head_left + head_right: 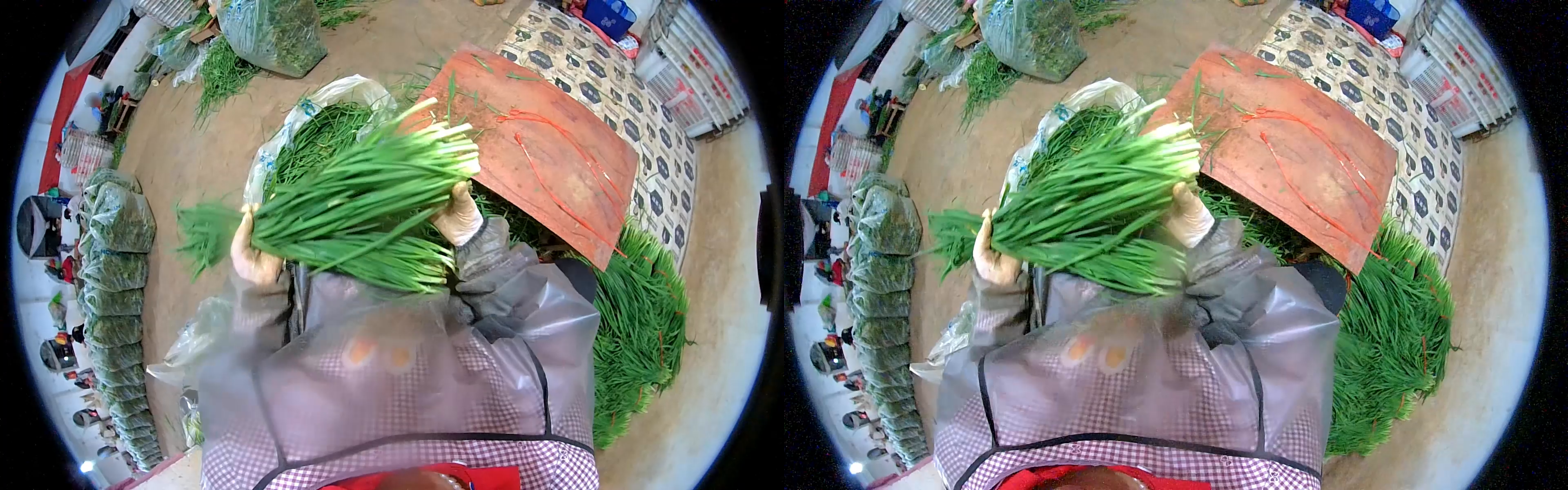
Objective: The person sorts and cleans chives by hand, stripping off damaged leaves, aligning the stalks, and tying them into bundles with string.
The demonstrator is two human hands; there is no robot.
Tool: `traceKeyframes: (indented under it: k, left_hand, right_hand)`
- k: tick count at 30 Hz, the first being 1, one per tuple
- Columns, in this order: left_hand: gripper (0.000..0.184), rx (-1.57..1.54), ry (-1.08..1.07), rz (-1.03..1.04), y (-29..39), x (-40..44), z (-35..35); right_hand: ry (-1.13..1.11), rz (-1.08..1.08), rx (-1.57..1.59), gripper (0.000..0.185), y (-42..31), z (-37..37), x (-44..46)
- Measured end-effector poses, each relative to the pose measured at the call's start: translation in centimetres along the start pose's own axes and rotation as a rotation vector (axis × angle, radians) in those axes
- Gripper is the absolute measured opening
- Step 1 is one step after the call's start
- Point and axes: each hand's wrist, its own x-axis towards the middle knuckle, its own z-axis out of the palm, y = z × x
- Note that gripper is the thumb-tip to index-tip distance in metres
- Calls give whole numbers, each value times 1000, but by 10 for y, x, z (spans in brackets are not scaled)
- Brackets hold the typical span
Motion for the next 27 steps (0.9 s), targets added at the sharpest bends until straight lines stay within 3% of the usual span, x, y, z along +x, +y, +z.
traceKeyframes:
  k: [2, 4, 6, 8, 10, 13, 15, 16, 17, 19, 21, 23, 25, 26, 27]
  left_hand:
    - [20, -71, -25, -49, 4, -24, -1]
    - [21, -1, 111, -104, 6, -55, 6]
    - [33, -3, 79, -114, 5, -78, -28]
    - [38, 30, 304, -125, 5, -98, -77]
    - [47, -53, 302, -181, 3, -112, -104]
    - [41, -101, 394, -306, 7, -112, -78]
    - [56, 56, 199, -369, 13, -116, -76]
    - [63, 267, -1, -533, 31, -119, -77]
    - [64, 559, -86, -689, 57, -116, -76]
    - [56, 803, -169, -697, 102, -114, 8]
    - [55, 969, -331, -600, 169, -100, -12]
    - [65, 900, -702, -449, 209, -42, -34]
    - [70, 911, -623, -96, 140, 2, 45]
    - [72, 1197, -344, 64, 112, 15, 82]
    - [93, 1406, -562, -165, 109, 55, 73]
  right_hand:
    - [-11, 11, -68, 80, -6, 7, -13]
    - [-41, 61, -66, 74, 0, 9, -23]
    - [56, 90, -134, 74, 33, -26, -30]
    - [-15, 295, -27, 76, 29, 5, -30]
    - [-38, 291, 19, 76, 36, 6, -27]
    - [11, 195, -58, 75, 53, -10, -24]
    - [-57, 201, -91, 68, 48, -10, -23]
    - [-143, 238, -97, 60, 45, -8, -23]
    - [-141, 217, -17, 60, 49, -9, -22]
    - [-90, 170, -21, 68, 48, -7, -20]
    - [-63, 173, -7, 70, 34, 13, -23]
    - [-93, 217, 18, 76, 26, 24, -19]
    - [-100, 168, -10, 77, 28, 28, -12]
    - [-103, 120, -35, 79, 28, 29, -10]
    - [-109, 184, -34, 80, 27, 24, -10]
